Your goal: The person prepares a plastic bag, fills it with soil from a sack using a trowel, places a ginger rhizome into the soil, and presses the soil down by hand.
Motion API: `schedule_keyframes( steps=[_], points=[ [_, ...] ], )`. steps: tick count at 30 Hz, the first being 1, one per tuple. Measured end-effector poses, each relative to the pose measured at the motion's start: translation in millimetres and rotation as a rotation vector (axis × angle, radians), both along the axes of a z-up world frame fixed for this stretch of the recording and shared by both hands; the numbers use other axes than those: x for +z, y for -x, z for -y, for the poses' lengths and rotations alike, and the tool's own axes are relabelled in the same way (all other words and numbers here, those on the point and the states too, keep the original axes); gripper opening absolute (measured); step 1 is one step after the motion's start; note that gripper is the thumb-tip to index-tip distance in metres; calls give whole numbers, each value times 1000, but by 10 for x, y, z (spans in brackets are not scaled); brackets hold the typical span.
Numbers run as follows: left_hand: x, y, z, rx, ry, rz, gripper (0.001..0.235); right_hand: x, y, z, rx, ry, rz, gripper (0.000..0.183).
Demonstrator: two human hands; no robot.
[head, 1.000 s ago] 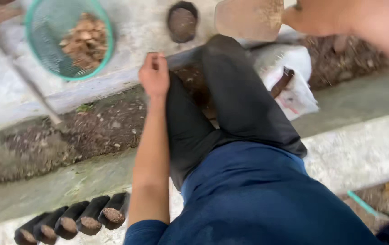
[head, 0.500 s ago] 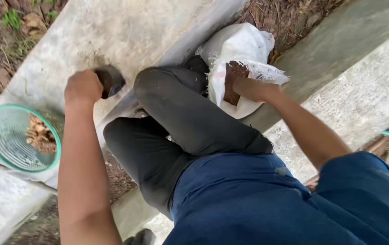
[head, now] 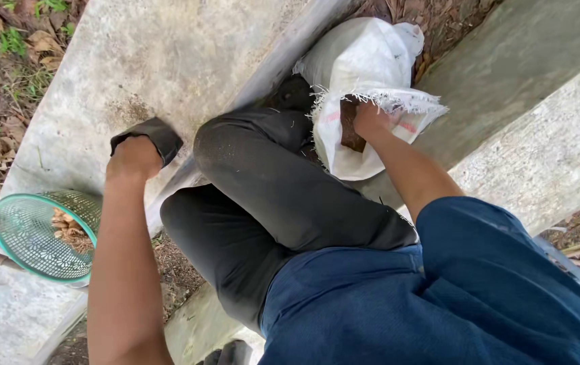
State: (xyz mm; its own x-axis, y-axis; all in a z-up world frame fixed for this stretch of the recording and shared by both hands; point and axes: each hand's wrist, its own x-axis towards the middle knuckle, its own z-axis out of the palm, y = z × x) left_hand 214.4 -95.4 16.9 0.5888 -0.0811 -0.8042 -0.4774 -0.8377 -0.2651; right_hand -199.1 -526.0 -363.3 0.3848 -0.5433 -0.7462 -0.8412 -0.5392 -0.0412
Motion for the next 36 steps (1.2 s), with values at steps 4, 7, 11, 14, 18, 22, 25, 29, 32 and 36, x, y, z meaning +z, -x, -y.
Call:
schedule_keyframes(
  steps=[4,7,11,14,18,22,25,29,32,36],
  points=[
    [-30,-122,-10,-91,65,89,33,58,81,65,-73,7,33,54],
    [144,-24,55,33,117,12,38,405,37,95,29,-79,63,55],
    [9,-88,-16,46,211,6,34,584,53,211,25,-267,130,56],
    [-49,-111,-93,144,244,-32,34,1021,-100,291,10,-334,111,61],
    [282,51,-89,111,392,116,41,1588,-196,321,67,-174,17,73],
    [1071,611,-119,108,748,213,34,1467,27,511,41,-73,-31,87],
    [1062,976,-380,161,1084,402,37,1981,87,658,124,-76,12,84],
    [589,1335,-760,448,1318,768,26,2313,208,888,259,-42,34,65],
    [251,1498,-851,555,1427,925,20,2594,268,1005,323,-8,15,58],
    [-448,1682,-830,676,1458,1052,15,3110,361,1053,434,-24,50,57]
  ],
)
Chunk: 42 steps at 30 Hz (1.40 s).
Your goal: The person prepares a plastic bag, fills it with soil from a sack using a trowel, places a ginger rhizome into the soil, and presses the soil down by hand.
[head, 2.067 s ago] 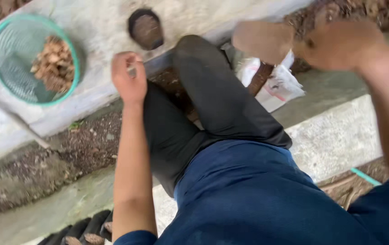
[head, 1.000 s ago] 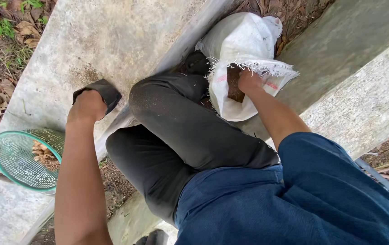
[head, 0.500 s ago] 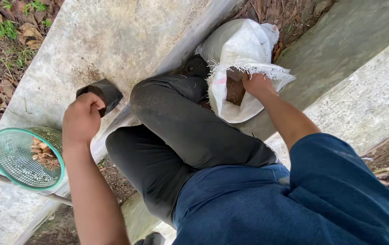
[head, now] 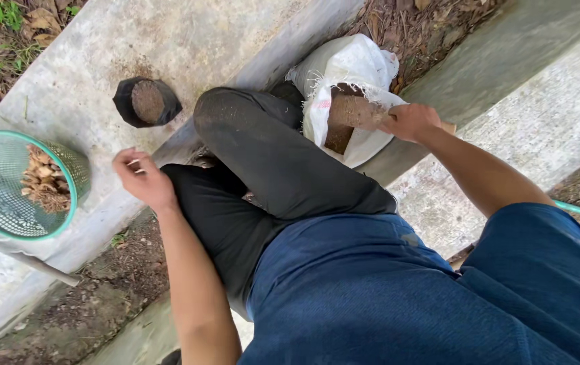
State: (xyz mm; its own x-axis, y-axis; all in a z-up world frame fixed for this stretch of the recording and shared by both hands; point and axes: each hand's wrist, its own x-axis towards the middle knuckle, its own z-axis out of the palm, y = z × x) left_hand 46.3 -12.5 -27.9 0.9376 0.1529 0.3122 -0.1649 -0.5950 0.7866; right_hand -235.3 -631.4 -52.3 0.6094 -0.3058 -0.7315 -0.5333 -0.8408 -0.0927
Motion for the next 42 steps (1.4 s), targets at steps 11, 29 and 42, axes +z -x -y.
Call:
schedule_keyframes(
  steps=[11,29,42],
  points=[
    [-43,-29,113,-87,-74,-61,21,711,-21,212,193,18,-64,58],
    [399,48,498,-90,-69,-265,27,2548,-3166,-1211,653,77,37,57],
    [337,63,600,-140,-97,-274,15,2634,-4286,-2585,881,205,-23,63]
  ],
)
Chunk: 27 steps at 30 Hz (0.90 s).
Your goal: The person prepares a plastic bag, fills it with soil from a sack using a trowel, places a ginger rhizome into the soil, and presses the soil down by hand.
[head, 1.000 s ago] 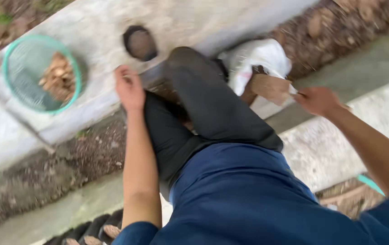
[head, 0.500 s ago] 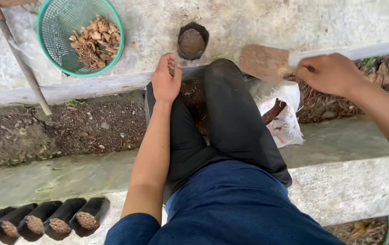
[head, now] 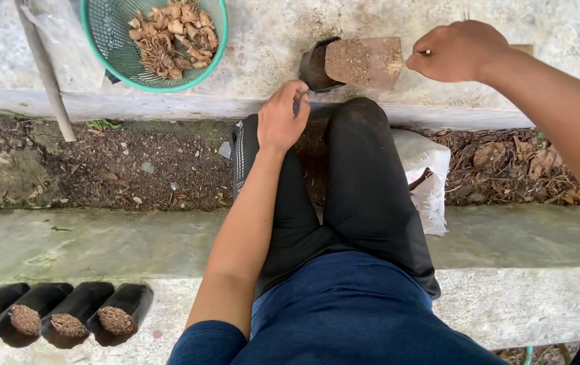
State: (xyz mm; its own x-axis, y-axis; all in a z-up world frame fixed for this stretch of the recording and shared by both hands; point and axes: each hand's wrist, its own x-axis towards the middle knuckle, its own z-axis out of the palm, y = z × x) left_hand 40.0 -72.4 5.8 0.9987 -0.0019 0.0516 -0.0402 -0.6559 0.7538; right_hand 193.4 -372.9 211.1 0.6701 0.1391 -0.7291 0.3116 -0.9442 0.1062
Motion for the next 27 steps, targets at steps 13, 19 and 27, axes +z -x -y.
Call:
schedule_keyframes(
  steps=[13,19,27],
  points=[
    [-45,-4,35,24,77,42,22,-510,-541,-414,49,164,-120,81],
    [65,-66,-36,114,342,32,27,-1013,-784,-61,-115,-60,-122,52],
    [963,-1217,204,-494,-306,-160,38,-916,-496,483,-179,-206,84,56]
  ],
)
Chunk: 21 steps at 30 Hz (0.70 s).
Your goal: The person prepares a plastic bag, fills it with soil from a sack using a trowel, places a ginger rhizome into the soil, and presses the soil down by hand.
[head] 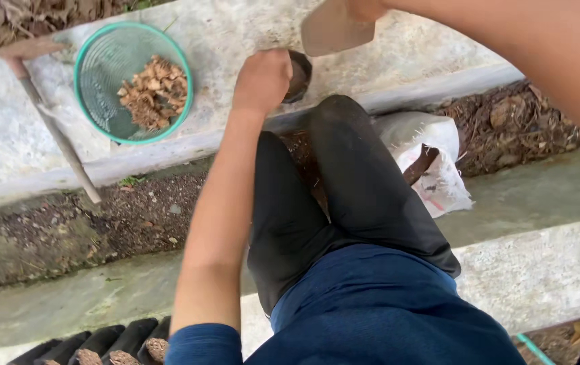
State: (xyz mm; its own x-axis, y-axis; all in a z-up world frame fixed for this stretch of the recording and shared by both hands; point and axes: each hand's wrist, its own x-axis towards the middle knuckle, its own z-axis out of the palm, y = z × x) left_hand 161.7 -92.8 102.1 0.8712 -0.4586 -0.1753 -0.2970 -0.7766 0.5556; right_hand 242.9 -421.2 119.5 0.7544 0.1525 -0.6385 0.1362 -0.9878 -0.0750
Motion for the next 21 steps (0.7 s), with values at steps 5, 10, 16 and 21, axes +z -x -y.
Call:
schedule_keyframes(
  steps=[5,10,16,21],
  points=[
    [-734,-468,449,-197,-705,-204,28,892,1185,625,-94,59,33,65],
    [-562,-450,642,-225,-981,-279,34,1691,2824,1488,-298,245,-137,73],
    [-487,-443,376,-291,-908,-443,37,57,4622,2096,-748,-116,-623,65],
    [-957,-768,-72,-279,-666,-287,39,-2429,5550,1821,-940,-658,-271,47]
  ],
)
